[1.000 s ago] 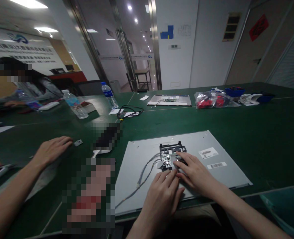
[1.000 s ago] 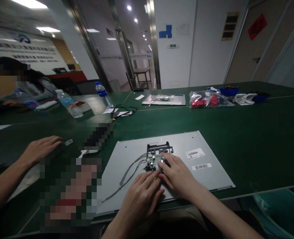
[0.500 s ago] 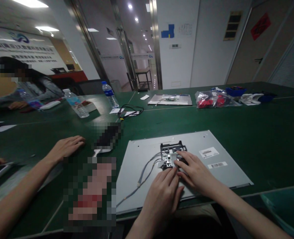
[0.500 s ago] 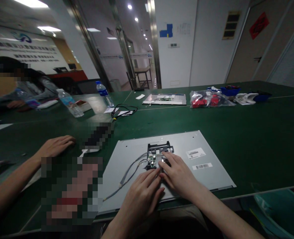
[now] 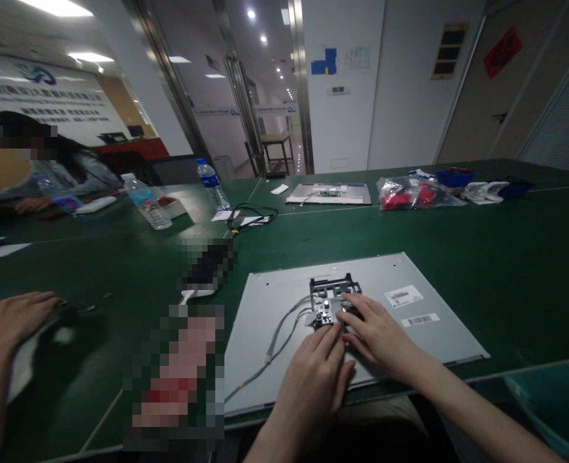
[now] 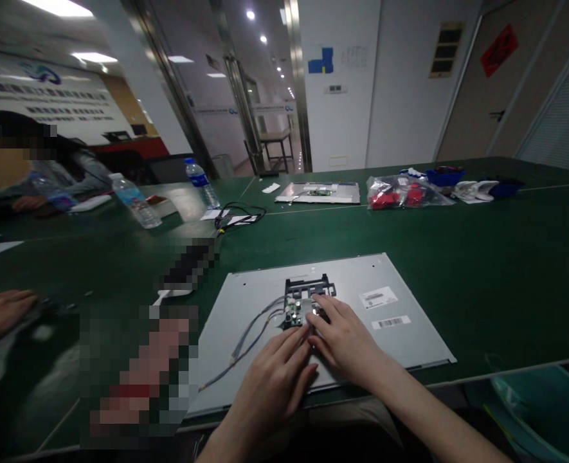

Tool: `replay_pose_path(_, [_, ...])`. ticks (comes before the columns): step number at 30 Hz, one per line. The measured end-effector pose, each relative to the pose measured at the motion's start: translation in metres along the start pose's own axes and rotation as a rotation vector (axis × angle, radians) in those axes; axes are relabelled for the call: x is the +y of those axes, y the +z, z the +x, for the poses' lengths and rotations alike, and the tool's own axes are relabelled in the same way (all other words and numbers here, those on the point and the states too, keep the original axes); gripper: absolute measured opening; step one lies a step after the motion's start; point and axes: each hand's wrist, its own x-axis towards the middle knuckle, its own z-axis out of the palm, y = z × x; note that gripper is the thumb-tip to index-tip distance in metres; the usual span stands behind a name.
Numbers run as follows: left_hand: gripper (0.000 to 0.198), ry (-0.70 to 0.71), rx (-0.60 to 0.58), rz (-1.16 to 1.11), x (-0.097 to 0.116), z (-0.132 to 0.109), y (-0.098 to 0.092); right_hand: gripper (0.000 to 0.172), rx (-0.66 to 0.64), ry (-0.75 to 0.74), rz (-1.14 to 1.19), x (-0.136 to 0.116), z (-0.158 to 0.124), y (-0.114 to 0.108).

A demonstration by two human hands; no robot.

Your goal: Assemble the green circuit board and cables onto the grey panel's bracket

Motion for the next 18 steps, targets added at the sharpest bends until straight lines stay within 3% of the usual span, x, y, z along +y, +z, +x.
replay_pose_path(18, [0.032, -0.01, -0.024, -0.003, -0.0013, -0.0016, 0.0046, 0.038, 0.003, -0.004, -0.007, -0.0015, 0.001, -0.0007])
